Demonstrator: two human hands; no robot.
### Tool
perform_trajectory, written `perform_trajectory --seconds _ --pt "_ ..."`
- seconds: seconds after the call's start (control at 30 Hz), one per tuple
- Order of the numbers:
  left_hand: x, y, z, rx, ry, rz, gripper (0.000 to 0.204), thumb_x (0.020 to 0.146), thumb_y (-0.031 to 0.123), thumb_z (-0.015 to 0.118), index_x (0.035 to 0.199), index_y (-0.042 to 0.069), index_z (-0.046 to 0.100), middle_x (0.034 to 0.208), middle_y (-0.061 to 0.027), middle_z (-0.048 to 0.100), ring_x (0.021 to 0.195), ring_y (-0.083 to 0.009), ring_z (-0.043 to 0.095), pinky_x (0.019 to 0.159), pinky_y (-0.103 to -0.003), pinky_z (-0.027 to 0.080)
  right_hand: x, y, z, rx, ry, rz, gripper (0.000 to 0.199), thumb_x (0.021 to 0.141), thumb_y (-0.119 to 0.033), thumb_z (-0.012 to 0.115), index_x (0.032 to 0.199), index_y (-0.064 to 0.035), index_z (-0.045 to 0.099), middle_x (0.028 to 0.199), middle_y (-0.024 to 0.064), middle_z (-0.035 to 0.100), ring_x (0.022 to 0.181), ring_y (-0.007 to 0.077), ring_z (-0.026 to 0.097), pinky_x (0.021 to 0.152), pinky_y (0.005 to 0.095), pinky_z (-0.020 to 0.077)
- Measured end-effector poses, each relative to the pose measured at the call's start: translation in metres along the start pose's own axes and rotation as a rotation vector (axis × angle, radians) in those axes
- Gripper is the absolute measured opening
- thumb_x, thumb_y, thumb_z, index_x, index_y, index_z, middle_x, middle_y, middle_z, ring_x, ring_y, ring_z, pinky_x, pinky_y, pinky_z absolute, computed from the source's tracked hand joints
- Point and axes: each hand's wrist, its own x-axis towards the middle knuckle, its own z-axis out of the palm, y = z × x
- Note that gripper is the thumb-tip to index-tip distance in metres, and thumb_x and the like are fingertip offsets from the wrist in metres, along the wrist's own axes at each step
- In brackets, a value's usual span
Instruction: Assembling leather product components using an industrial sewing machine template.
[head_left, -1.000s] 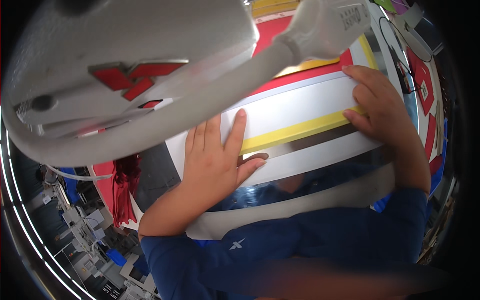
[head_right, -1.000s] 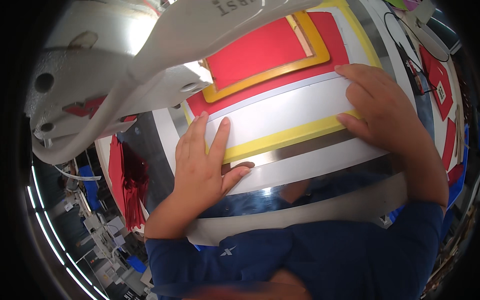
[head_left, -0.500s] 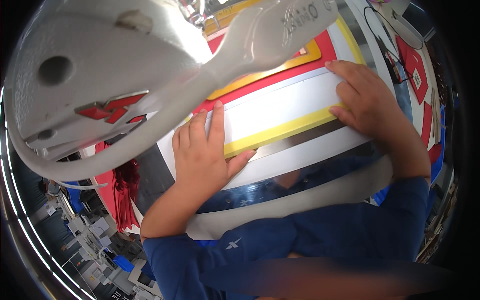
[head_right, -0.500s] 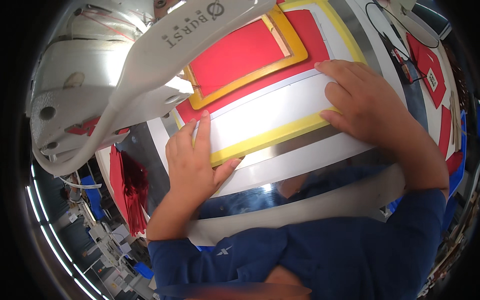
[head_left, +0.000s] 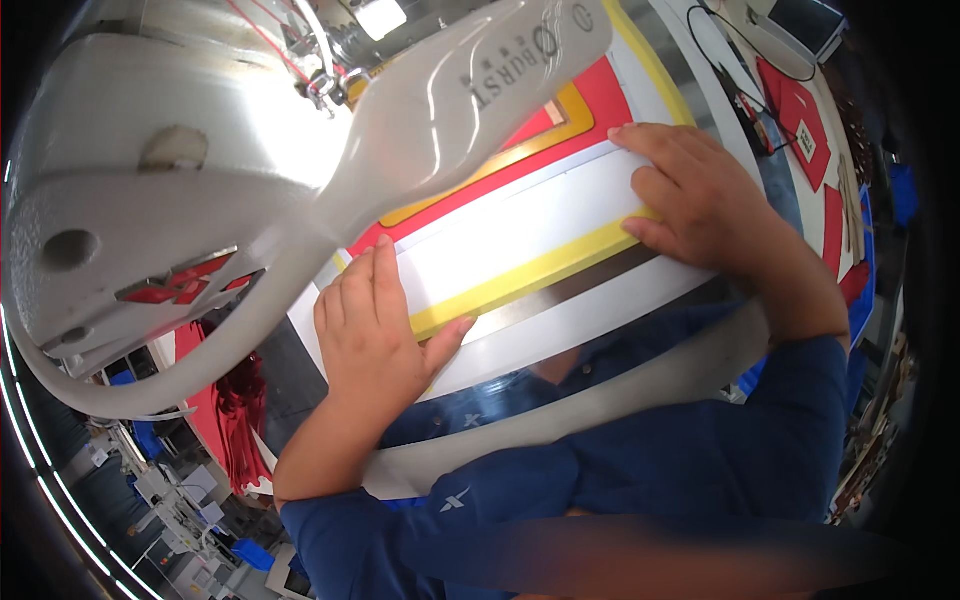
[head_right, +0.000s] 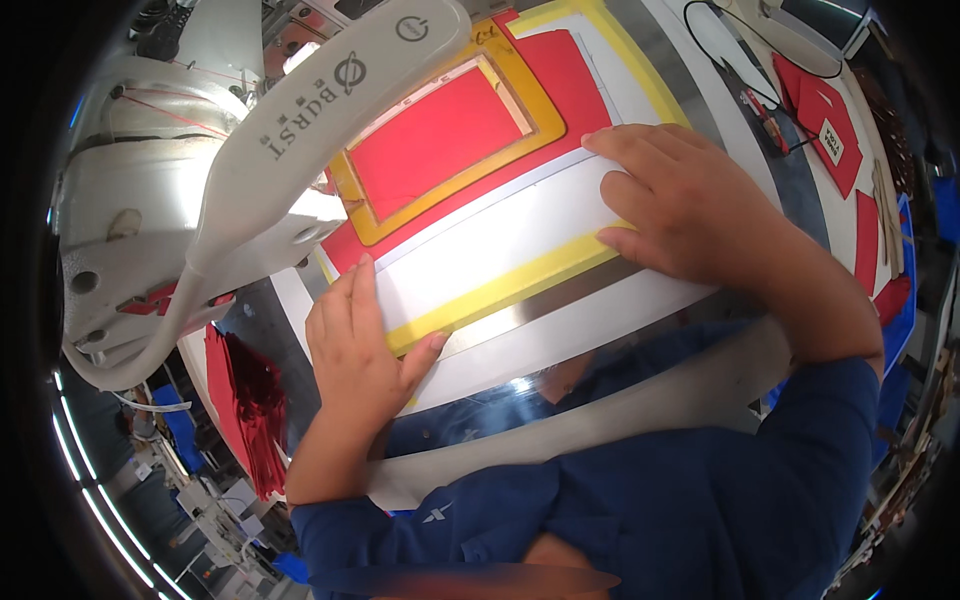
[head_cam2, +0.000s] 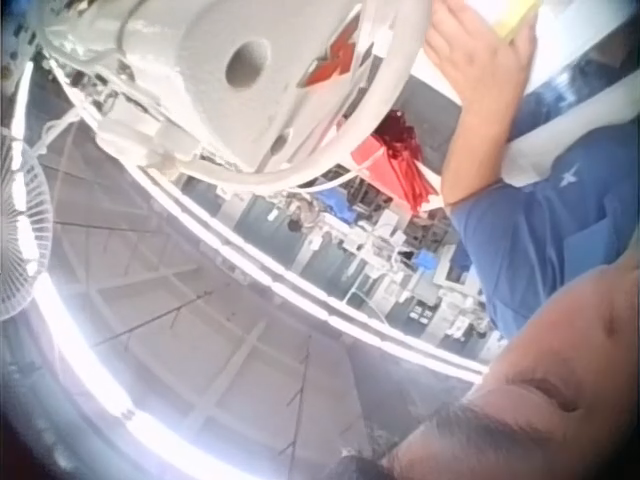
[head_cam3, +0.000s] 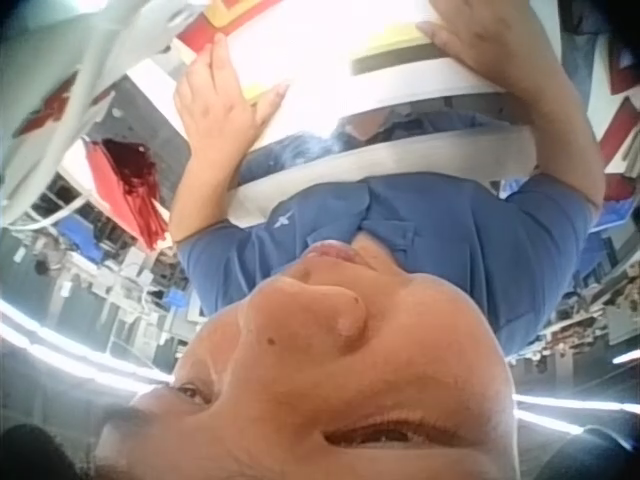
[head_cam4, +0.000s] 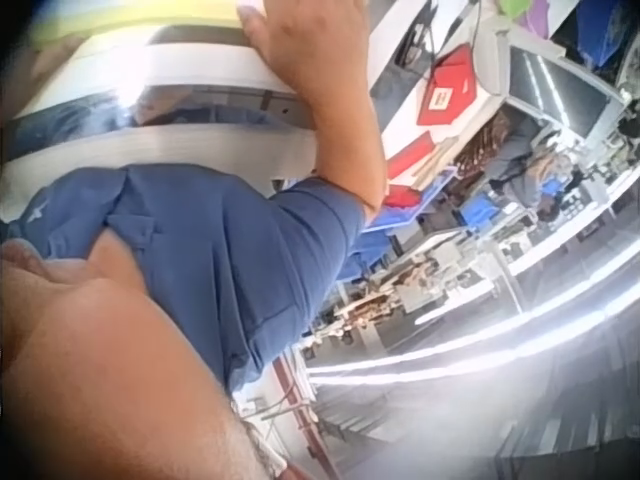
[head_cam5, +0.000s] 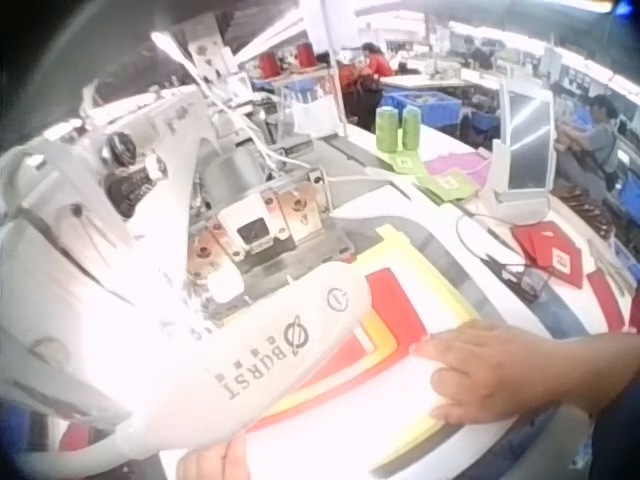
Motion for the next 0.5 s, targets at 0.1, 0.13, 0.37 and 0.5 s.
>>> perform_trajectory --seconds 0.1,0.13,0.37,0.5 --pt "-0.001 0.002 -0.001 -0.007 -0.021 -0.039 0.100 0.081 0.056 0.083 0.152 -0.006 0.050 0.140 -0.0244 0.057 0.124 -0.0399 0.056 0.106 -0.051 0.042 0.004 0.001 0.001 0.013 0.017 -0.015 0.034 0.086 -0.026 0.083 0.103 -0.0023 0.065 0.140 0.0212 0.064 0.130 0.0382 0.062 0.112 0.0503 0.0483" --pt "-0.001 0.003 -0.002 0.005 -0.018 -0.044 0.100 0.081 0.057 0.083 0.151 -0.007 0.051 0.139 -0.0242 0.057 0.124 -0.0398 0.057 0.106 -0.051 0.042 0.005 0.001 0.003 0.037 0.016 -0.002 0.037 0.086 -0.027 0.083 0.108 -0.0025 0.066 0.142 0.0208 0.063 0.130 0.0397 0.062 0.111 0.0506 0.0484" --pt "-0.001 0.005 -0.001 0.003 0.066 -0.017 0.096 0.081 0.056 0.082 0.147 -0.007 0.053 0.138 -0.0235 0.058 0.125 -0.0404 0.056 0.107 -0.051 0.042 0.068 -0.033 0.001 0.201 0.058 -0.197 0.058 0.088 -0.034 0.083 0.137 -0.0060 0.067 0.146 0.0177 0.062 0.132 0.0356 0.059 0.111 0.0487 0.0460" --pt "-0.004 0.001 0.005 -0.047 0.064 -0.027 0.092 0.085 0.053 0.082 0.148 -0.008 0.052 0.138 -0.0248 0.057 0.127 -0.0423 0.056 0.109 -0.053 0.042 0.121 -0.048 0.047 0.159 0.184 -0.313 0.059 0.097 -0.046 0.074 0.138 -0.0047 0.068 0.140 0.0145 0.065 0.129 0.0305 0.060 0.106 0.0433 0.0461"
